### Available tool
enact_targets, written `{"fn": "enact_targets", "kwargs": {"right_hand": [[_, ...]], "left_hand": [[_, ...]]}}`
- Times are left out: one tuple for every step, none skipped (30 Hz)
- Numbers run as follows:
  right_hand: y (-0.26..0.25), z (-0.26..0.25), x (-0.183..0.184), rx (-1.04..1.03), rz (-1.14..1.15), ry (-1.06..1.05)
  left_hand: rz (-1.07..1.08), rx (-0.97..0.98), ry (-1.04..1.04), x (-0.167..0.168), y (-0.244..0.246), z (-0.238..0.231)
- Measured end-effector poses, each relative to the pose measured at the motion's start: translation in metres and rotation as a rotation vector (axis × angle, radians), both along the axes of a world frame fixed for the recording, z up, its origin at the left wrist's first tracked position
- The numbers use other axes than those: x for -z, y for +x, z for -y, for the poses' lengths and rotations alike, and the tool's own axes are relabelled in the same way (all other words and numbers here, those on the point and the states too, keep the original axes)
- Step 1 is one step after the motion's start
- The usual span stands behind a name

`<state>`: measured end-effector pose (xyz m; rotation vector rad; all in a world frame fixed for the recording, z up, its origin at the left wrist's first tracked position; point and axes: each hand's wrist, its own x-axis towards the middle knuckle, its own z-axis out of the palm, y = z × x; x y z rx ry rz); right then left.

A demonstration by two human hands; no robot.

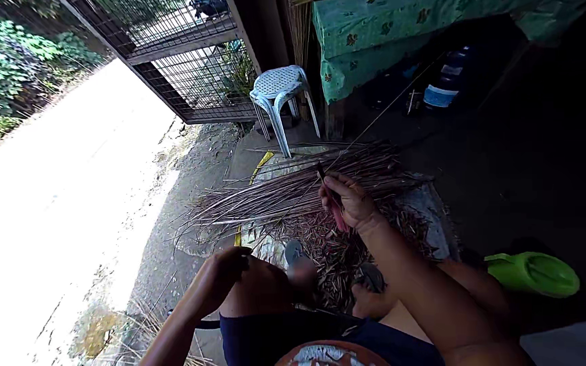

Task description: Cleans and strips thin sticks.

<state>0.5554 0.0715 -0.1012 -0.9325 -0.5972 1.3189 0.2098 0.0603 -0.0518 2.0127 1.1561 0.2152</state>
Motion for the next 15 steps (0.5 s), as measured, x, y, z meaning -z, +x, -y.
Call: {"fn": "enact_targets", "kwargs": {"right_hand": [[0.004, -0.002, 0.0, 0.03, -0.009, -0.009], [0.007, -0.004, 0.0, 0.052, -0.013, -0.006], [0.009, -0.005, 0.001, 0.064, -0.013, 0.005], [0.009, -0.004, 0.001, 0.062, -0.004, 0.013], [0.006, -0.003, 0.002, 0.034, 0.01, 0.018], [0.0, 0.0, 0.003, -0.016, 0.027, 0.017], [-0.009, 0.003, 0.003, -0.078, 0.037, 0.016], [-0.018, 0.006, 0.002, -0.15, 0.046, 0.014], [-0.027, 0.009, 0.003, -0.207, 0.055, 0.015], [-0.033, 0.011, 0.004, -0.243, 0.065, 0.019], [-0.035, 0.012, 0.005, -0.253, 0.067, 0.022], [-0.032, 0.011, 0.007, -0.244, 0.07, 0.022], [-0.026, 0.011, 0.008, -0.218, 0.087, 0.023], [-0.019, 0.01, 0.008, -0.179, 0.11, 0.021], [-0.01, 0.008, 0.008, -0.138, 0.14, 0.018]], "left_hand": [[-0.003, -0.022, -0.021, 0.001, -0.007, 0.003], [0.002, -0.046, -0.05, 0.002, -0.014, 0.006], [0.024, -0.068, -0.08, 0.003, -0.019, 0.008], [0.059, -0.088, -0.104, 0.004, -0.022, 0.009], [0.093, -0.109, -0.127, 0.005, -0.022, 0.01], [0.119, -0.128, -0.151, 0.005, -0.02, 0.011], [0.139, -0.139, -0.171, 0.004, -0.015, 0.011], [0.157, -0.14, -0.189, 0.004, -0.009, 0.011], [0.168, -0.135, -0.213, 0.003, -0.003, 0.01], [0.177, -0.128, -0.237, 0.003, 0.003, 0.01], [0.178, -0.125, -0.256, 0.004, 0.008, 0.009], [0.176, -0.128, -0.28, 0.005, 0.01, 0.009], [0.181, -0.132, -0.294, 0.007, 0.01, 0.009], [0.188, -0.129, -0.298, 0.01, 0.009, 0.009], [0.203, -0.121, -0.292, 0.013, 0.007, 0.009]]}}
